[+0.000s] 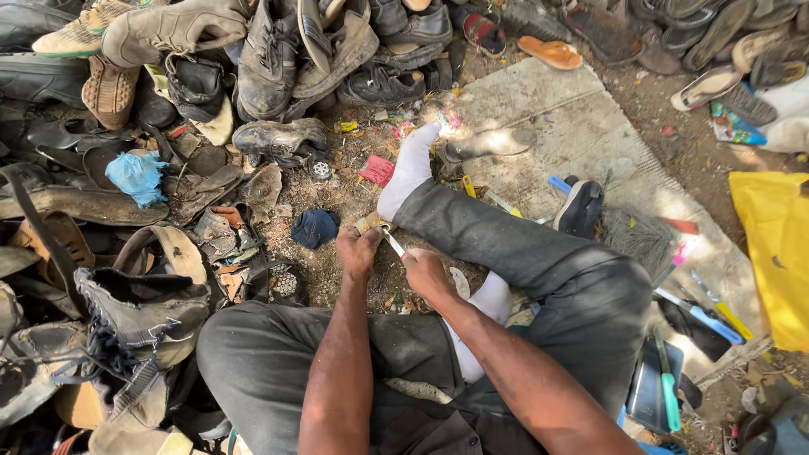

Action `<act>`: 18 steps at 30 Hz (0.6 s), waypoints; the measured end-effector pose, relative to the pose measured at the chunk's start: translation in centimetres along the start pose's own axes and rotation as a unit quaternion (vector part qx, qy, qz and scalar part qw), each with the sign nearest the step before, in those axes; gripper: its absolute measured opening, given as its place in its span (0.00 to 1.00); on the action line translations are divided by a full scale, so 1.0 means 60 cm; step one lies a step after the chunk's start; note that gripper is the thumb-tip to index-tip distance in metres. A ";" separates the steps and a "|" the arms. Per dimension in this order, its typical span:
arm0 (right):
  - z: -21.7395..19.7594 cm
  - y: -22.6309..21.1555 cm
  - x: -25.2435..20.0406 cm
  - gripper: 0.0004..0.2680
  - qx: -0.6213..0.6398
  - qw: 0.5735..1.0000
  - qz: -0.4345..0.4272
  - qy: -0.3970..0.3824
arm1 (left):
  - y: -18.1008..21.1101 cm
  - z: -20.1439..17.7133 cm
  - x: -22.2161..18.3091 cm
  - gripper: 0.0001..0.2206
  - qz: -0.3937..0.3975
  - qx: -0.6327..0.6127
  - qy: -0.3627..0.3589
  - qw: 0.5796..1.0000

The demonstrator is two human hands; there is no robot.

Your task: The person sits on the ground and uses a knife to cut and scrape the material of several shoes, including soles and uppers, from a large pile of discarded footwear.

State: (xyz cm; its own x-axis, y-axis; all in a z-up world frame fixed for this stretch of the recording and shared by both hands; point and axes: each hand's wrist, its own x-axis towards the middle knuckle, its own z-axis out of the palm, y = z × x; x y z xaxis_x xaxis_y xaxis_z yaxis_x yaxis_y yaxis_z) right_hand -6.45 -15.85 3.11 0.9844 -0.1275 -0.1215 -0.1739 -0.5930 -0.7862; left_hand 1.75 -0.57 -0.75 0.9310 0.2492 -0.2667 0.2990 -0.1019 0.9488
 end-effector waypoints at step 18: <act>0.068 0.018 0.044 0.11 -0.023 1.000 -0.009 0.016 | 0.018 -0.014 -0.008 0.11 0.021 0.009 -0.034 0.999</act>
State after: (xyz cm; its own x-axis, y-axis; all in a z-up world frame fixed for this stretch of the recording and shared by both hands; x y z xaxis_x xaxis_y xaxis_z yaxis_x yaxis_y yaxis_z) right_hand -3.93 -13.58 -0.55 0.9862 -0.1415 -0.0864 -0.1571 -0.6310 -0.7597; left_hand 1.42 0.03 0.54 0.9548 0.1789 -0.2375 0.2621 -0.1294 0.9563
